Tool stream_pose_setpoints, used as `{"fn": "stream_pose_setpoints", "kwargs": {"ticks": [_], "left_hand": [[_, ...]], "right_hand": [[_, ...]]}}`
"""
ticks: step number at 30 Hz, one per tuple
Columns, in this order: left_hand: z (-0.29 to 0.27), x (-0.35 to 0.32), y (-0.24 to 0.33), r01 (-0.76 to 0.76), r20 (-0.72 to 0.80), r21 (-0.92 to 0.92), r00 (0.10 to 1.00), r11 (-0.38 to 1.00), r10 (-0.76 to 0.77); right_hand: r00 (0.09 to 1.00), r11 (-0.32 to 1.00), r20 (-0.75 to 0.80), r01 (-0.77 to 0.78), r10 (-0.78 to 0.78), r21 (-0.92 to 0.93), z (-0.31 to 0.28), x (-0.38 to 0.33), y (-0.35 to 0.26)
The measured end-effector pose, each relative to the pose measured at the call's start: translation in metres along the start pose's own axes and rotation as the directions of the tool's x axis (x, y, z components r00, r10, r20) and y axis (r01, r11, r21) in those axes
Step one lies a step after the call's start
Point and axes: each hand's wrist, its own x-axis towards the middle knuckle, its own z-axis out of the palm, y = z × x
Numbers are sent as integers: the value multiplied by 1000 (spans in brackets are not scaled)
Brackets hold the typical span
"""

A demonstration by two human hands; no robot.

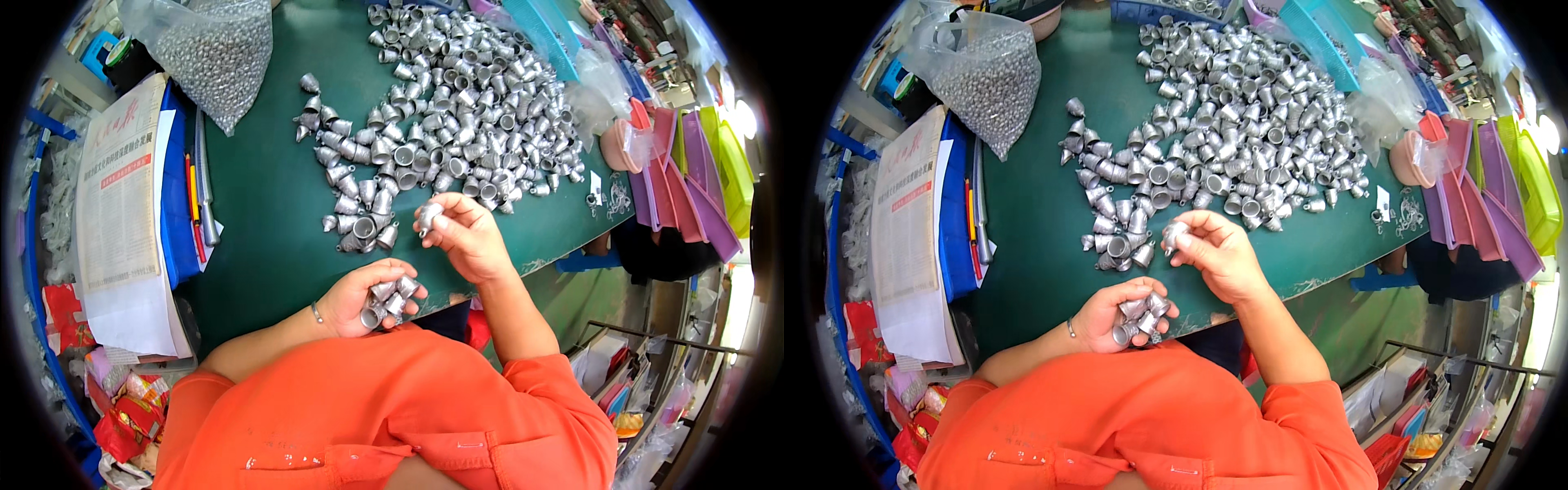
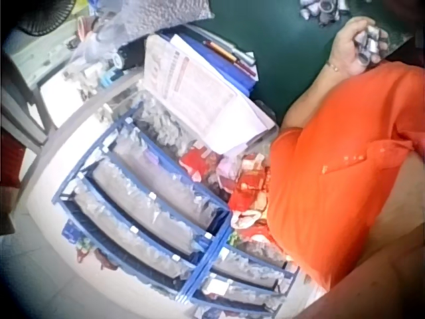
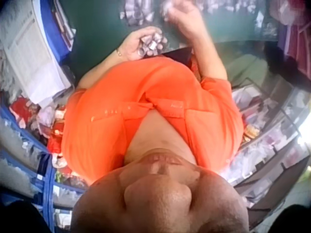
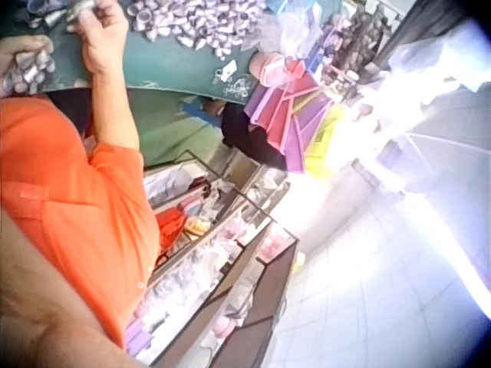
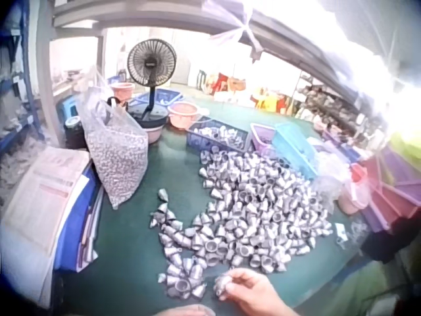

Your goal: The person sits at a green workbench and assembles small silver bells by hand. They pick up bell bodies and small metal rings from a large pile, insert the rings into the bells, and place the finished items into a blue plastic bin. The person handles the components one by one, occasionally transferring them between hands.

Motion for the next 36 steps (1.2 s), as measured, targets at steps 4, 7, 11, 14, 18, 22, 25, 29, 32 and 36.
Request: {"fn": "stream_pose_setpoints", "kwargs": {"ticks": [4, 7, 11, 14, 18, 22, 25, 29, 32, 36], "left_hand": [[-3, 2, 0, -9, 15, -9, 1000, 1000, 9], [-3, 2, 0, 10, 40, -34, 999, 999, -9], [-9, 5, 1, 19, 114, -46, 993, 999, -13], [-8, 4, 1, 13, 76, -17, 997, 1000, -11], [-3, 2, 2, 30, 60, -24, 998, 999, -29], [-1, 0, 4, 11, 45, -48, 999, 999, -9], [-9, 3, 0, -5, 87, -52, 996, 999, 9], [-5, 2, -1, -8, 58, -20, 998, 1000, 9], [-4, 3, 1, -4, 50, -2, 999, 1000, 4], [-2, 2, 2, -11, 38, 1, 999, 1000, 11]], "right_hand": [[995, 974, 48, 94, -86, -207, -6, 4, -9], [997, 953, 67, -8, 29, -302, -4, 17, -34], [992, 856, -7, -111, 124, -505, 9, 63, -88], [993, 900, -87, 35, -80, -434, 9, 131, -146], [865, 894, -230, 421, -446, -150, 23, 183, -198], [905, 810, -114, 305, -411, -500, 27, 163, -153], [953, 586, 161, 285, -256, -758, 9, 128, -117], [749, 20, 660, 662, -64, -749, 9, 78, -78], [710, -261, 698, 659, -93, -705, 9, 70, -48], [715, -128, 657, 647, -237, -751, 7, 68, -39]]}}
